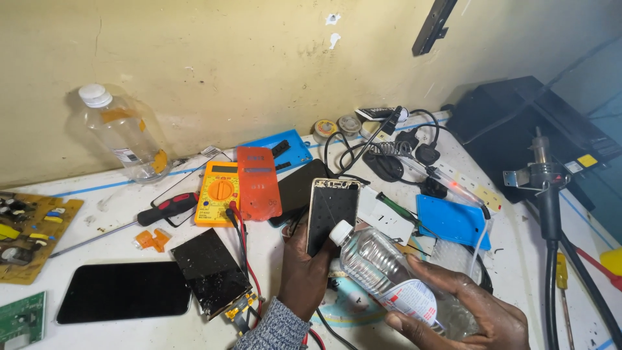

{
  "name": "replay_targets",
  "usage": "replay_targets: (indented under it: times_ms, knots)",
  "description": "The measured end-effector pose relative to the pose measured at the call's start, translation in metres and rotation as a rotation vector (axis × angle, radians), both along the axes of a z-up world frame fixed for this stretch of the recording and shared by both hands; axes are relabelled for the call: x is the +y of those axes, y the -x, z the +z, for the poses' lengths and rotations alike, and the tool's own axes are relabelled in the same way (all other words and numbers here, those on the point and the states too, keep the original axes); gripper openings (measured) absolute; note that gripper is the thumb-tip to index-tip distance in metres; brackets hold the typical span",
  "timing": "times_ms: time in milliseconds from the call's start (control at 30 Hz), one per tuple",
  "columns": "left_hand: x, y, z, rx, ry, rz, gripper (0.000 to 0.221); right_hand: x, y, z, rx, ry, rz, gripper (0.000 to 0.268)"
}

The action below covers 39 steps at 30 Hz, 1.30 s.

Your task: Reassembling a mobile phone by installing internal components, connecting cables, and attaching the screen and back cover.

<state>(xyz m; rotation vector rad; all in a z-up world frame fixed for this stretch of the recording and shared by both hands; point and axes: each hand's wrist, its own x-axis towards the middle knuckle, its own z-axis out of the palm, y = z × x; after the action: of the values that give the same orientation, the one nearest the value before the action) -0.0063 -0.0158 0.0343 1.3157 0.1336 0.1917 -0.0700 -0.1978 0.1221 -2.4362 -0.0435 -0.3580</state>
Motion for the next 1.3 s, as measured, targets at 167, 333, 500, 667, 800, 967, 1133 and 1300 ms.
replay_targets:
  times_ms: [167,333,500,667,800,967,1133,1300]
  knots:
    - [0.001,-0.003,0.003,0.031,0.022,-0.008,0.052,0.003,0.003,-0.003,-0.016,-0.014,0.001,0.059]
    - [0.012,-0.001,0.015,0.296,0.061,-0.03,0.065,-0.031,-0.083,-0.133,0.208,-0.305,0.181,0.056]
    - [0.014,-0.008,0.011,0.161,0.73,-0.116,0.07,-0.203,-0.1,-0.38,1.482,-0.561,0.471,0.093]
    - [0.011,-0.006,0.004,0.206,0.708,-0.113,0.067,-0.162,-0.06,-0.175,0.795,-0.476,0.392,0.08]
    - [0.006,-0.01,-0.015,0.142,0.545,-0.044,0.062,0.022,-0.066,-0.028,0.472,-1.006,-0.007,0.075]
    - [0.008,-0.044,-0.102,0.149,0.25,-0.102,0.066,0.086,-0.056,0.004,0.381,-1.117,0.286,0.058]
    - [-0.009,-0.067,-0.14,0.038,0.223,-0.142,0.046,0.178,-0.1,0.022,0.162,-0.889,0.601,0.066]
    - [-0.02,-0.064,-0.112,0.022,0.285,-0.145,0.046,0.257,-0.159,0.001,-0.046,-0.699,0.733,0.076]
